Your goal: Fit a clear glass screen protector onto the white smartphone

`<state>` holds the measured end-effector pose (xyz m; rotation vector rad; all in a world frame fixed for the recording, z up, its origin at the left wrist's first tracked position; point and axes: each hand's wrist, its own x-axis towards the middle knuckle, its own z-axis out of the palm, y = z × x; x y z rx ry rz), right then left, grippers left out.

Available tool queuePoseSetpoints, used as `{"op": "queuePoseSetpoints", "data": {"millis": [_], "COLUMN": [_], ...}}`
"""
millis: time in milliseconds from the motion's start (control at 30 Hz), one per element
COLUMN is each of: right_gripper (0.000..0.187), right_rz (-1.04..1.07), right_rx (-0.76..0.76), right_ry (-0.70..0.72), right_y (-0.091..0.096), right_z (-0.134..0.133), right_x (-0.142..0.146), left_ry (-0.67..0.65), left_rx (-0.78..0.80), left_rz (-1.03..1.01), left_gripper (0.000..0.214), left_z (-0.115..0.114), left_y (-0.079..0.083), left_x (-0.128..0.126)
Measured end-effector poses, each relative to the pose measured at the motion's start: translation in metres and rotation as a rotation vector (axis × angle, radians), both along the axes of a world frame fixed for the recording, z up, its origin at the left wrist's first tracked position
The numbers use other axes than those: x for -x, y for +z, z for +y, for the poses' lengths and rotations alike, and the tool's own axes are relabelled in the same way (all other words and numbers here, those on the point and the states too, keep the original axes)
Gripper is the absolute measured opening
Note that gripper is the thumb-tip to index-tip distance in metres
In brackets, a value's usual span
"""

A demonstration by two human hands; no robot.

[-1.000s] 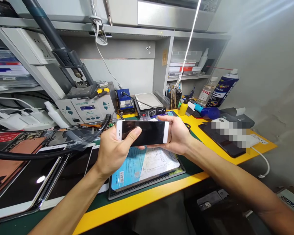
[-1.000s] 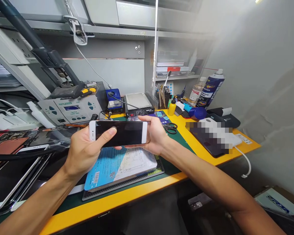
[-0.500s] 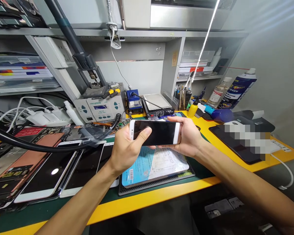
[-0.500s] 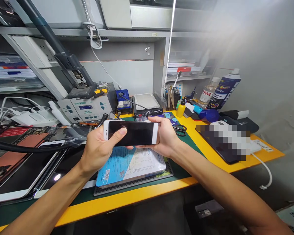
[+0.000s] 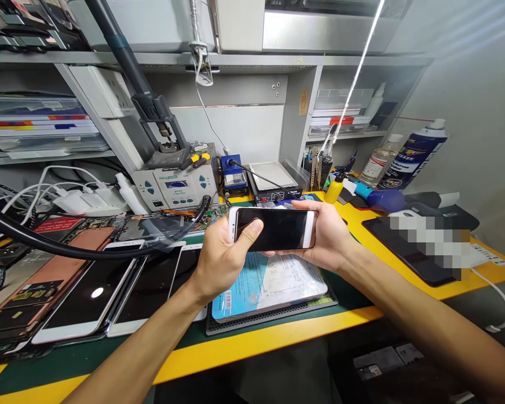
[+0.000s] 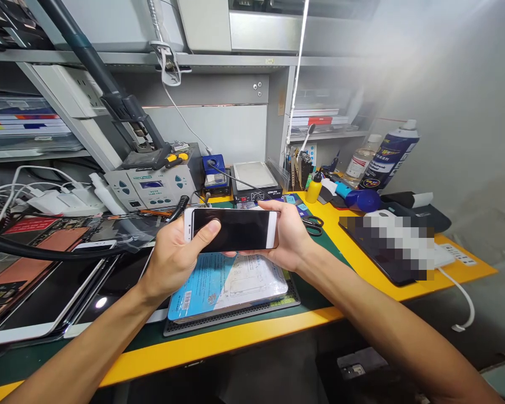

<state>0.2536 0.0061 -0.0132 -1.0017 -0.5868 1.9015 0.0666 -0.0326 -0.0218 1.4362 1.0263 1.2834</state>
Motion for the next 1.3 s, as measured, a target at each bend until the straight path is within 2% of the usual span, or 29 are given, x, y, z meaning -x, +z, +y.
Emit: {"op": "queuePoseSetpoints", "data": {"millis": [200, 300, 467, 533, 833, 1300], "right_gripper": [0.024, 0.025, 0.021, 0.021, 0.017, 0.016], "right_rz": [0.003, -0.020, 0.024, 0.037, 0.044, 0.062], "right_rx": [0.003, -0.006, -0.038, -0.043, -0.028, -0.021], "right_ry": [0.007, 0.028, 0.050, 0.050, -0.004, -0.023], "right_y": [-0.0002, 0.0016, 0.0022, 0.0010, -0.0032, -0.0051], "right_z": [-0.0005, -0.0001, 0.0003, 0.0005, 0.0019, 0.0023], "right_x": [-0.0017, -0.0024, -0.0025, -0.0022, 0.0008, 0.0001], "left_ry": [0.042, 0.073, 0.242, 0.266, 0.149, 0.123], "left_rx": [-0.078, -0.062, -0.024, -0.026, -0.071, -0.076], "left_rz": [0.093, 0.113, 0.123, 0.118, 0.126, 0.108], "left_gripper": [0.025, 0.030, 0.039, 0.037, 0.031, 0.028], "left_z": [-0.0006, 0.0011, 0.0045, 0.0045, 0.0021, 0.0010], "left_y": [0.0010, -0.0009, -0.0022, -0.0015, -0.0028, -0.0024], "left_x": [0.0007, -0.0002, -0.0028, -0.0032, -0.0013, -0.0023]}}
